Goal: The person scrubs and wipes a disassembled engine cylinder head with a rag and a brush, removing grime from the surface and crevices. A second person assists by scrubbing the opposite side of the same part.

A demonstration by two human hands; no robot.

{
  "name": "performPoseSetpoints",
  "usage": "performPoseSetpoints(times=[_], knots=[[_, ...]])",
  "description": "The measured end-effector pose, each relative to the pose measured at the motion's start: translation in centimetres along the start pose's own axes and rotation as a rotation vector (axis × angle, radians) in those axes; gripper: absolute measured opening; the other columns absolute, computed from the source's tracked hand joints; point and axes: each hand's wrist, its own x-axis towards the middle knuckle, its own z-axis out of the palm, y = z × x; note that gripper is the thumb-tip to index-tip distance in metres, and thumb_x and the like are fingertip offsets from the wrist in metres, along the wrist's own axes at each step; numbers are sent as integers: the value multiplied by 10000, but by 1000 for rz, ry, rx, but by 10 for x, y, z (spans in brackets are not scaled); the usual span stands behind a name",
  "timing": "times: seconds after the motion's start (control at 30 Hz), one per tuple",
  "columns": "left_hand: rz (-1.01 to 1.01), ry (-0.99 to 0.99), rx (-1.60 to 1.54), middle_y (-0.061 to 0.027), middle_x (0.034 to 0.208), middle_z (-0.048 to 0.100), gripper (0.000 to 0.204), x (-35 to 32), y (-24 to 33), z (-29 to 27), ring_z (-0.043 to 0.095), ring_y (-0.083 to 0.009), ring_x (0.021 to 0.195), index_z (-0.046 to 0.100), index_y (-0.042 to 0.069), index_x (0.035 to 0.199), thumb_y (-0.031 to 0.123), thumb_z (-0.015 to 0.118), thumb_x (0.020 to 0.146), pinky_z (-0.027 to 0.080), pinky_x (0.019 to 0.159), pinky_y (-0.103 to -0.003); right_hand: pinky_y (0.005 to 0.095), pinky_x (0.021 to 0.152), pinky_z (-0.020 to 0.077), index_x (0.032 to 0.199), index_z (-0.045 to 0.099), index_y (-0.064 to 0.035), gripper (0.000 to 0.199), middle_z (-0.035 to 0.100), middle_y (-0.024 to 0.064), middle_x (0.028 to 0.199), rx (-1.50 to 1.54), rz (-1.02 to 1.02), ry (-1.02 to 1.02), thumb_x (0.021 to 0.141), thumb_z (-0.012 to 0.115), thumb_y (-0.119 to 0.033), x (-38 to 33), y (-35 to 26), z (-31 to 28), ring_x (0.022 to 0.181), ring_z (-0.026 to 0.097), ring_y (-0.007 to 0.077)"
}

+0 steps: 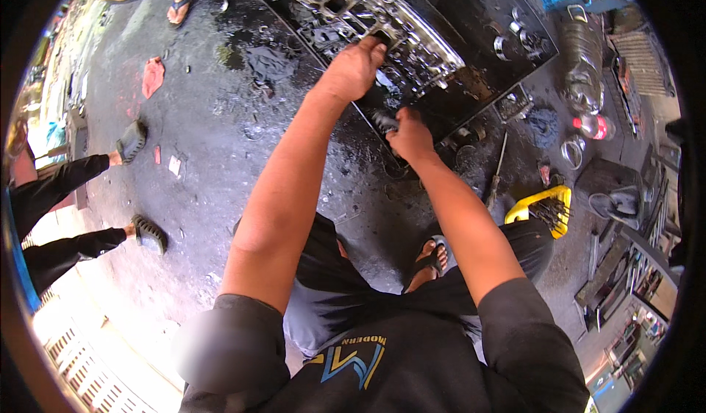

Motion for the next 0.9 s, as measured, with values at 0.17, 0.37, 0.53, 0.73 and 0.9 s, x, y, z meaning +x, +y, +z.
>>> performPoseSetpoints(times=[0.17, 0.37, 0.53, 0.73, 0.9], knots=[[80, -31, -24, -310, 1017, 640, 352, 2, -3, -2, 595, -469, 992, 582, -7, 1119, 297, 435, 1020, 474, 883, -505, 388, 729, 558, 1130, 607, -111, 322, 674, 49, 991, 1204, 407, -152, 839, 640, -244, -13, 27, -32, 859, 678, 204], [-72, -157, -97, -288, 1136, 633, 440, 5, -3, -7, 587, -448, 1099, 547, -8, 1260, 352, 463, 1020, 468, 943, -441, 442, 732, 587, 1175, 621, -105, 350, 692, 104, 1078, 1672, 351, -254, 887, 614, -304, -47, 29, -135, 922, 686, 262], [-54, -142, -142, -294, 1159, 625, 469, 5, -6, -3, 581, -441, 1117, 534, -14, 1291, 361, 465, 1018, 458, 968, -441, 315, 626, 513, 1037, 691, -50, 377, 691, 54, 866, 1116, 223, -209, 857, 724, -380, -32, -29, -222, 721, 649, 159], [-38, -112, -98, -313, 1132, 623, 493, 4, -6, 0, 584, -454, 1089, 524, -21, 1296, 379, 448, 1018, 453, 949, -471, 378, 718, 517, 898, 644, 140, 632, 663, 261, 811, 64, -373, -168, 749, 731, -468, 42, -110, -263, 716, 670, 305], [-36, -77, -127, -314, 1087, 635, 479, 3, -7, 4, 597, -457, 1056, 563, -29, 1224, 385, 448, 1013, 466, 915, -482, 427, 831, 525, 930, 679, 109, 622, 648, 342, 926, -224, -475, -110, 727, 698, -478, 67, -154, -272, 925, 663, 433]])
